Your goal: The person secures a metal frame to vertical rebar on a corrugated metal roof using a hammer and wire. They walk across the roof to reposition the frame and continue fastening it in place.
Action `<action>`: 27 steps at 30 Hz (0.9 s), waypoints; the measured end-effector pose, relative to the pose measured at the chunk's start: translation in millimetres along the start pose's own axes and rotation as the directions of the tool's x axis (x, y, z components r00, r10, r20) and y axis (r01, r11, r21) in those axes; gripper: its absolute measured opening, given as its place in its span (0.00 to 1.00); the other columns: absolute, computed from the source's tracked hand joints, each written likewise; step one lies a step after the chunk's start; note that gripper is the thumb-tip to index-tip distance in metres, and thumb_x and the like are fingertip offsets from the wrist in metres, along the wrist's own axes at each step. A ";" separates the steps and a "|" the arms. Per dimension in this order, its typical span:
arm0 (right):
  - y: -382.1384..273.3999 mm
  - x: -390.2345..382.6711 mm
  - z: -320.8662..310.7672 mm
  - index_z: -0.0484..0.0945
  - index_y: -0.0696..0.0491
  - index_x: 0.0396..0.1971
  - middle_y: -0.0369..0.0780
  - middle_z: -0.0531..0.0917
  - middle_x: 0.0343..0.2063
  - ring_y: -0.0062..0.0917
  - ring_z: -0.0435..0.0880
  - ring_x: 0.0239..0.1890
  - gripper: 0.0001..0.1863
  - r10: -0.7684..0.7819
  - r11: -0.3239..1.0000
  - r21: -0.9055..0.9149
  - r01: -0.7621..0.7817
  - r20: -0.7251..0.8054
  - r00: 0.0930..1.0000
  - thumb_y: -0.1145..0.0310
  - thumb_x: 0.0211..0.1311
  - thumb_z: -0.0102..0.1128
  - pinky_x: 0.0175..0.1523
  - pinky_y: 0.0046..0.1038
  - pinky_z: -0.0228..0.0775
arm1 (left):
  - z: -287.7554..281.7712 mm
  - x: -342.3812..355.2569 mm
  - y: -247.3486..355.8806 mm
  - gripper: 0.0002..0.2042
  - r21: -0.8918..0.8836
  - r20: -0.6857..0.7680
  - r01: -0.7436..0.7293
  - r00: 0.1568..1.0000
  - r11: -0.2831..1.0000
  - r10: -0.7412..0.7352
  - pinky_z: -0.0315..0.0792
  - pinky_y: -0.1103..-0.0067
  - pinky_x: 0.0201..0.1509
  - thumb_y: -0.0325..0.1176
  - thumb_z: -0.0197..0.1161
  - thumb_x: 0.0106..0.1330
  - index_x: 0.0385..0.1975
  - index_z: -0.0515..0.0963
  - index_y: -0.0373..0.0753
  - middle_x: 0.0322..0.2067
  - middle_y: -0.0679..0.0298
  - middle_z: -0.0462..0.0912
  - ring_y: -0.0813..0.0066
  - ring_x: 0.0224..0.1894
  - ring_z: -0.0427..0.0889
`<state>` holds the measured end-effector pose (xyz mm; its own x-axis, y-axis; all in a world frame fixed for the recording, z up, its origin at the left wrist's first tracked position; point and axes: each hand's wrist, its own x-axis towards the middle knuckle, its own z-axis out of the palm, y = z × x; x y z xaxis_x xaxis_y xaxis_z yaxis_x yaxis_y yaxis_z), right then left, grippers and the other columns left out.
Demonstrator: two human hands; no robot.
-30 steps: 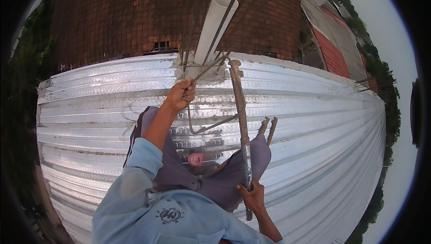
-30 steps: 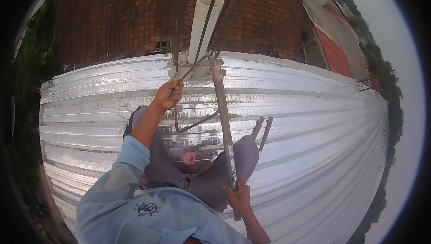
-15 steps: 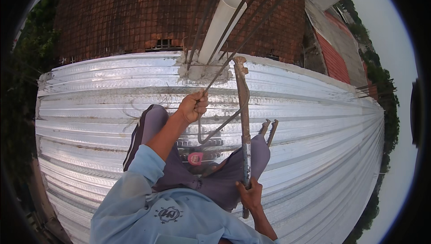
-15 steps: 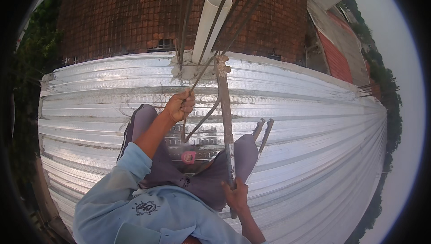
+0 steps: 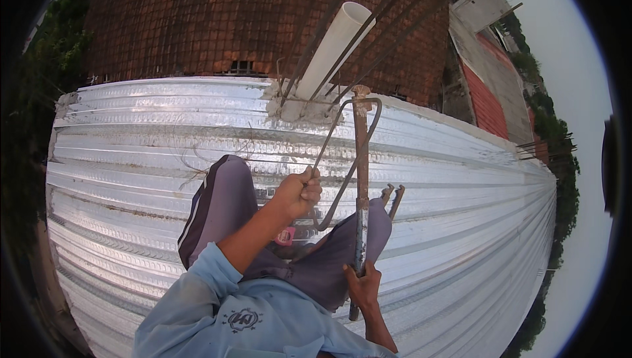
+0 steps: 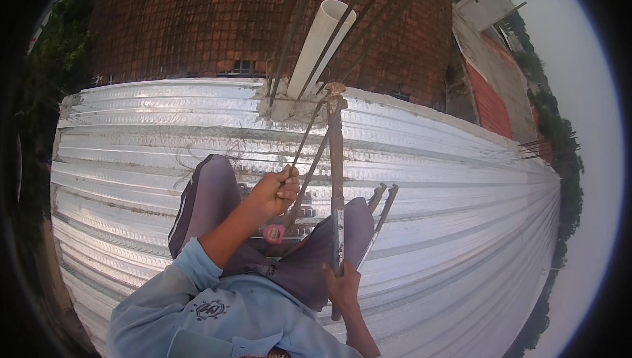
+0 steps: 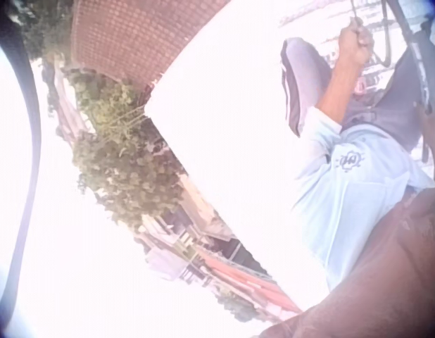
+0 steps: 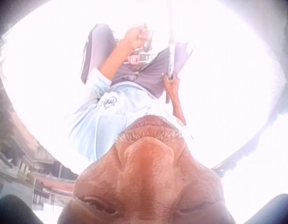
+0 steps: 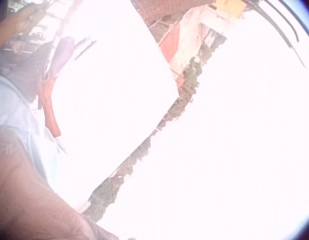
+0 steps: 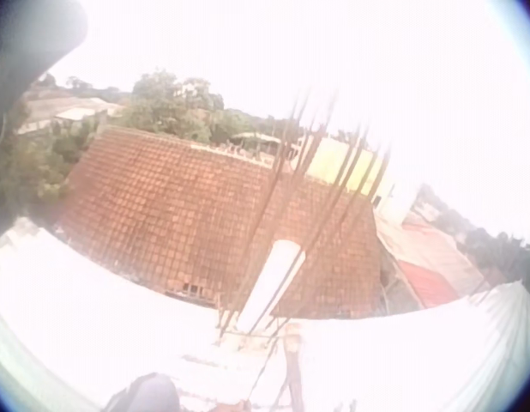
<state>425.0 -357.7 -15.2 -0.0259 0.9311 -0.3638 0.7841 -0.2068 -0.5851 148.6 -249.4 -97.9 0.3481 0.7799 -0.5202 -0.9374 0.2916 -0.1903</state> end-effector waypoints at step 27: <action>-16.0 -3.6 21.8 0.75 0.61 0.31 0.47 0.76 0.13 0.41 0.78 0.15 0.21 -0.130 0.981 -0.145 0.127 -0.013 0.991 0.59 0.58 0.73 0.25 0.40 0.67 | 30.0 -58.0 -20.6 0.09 0.258 -0.124 -0.347 0.914 0.902 0.387 0.73 0.76 0.29 0.32 0.46 0.78 0.53 0.69 0.42 0.29 0.66 0.74 0.81 0.22 0.70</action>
<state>399.0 -364.3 -20.3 -0.1193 0.9540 -0.2751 0.8558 -0.0417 -0.5156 147.8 -284.1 -38.9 -0.0454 0.7569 -0.6520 -0.9653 0.1348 0.2238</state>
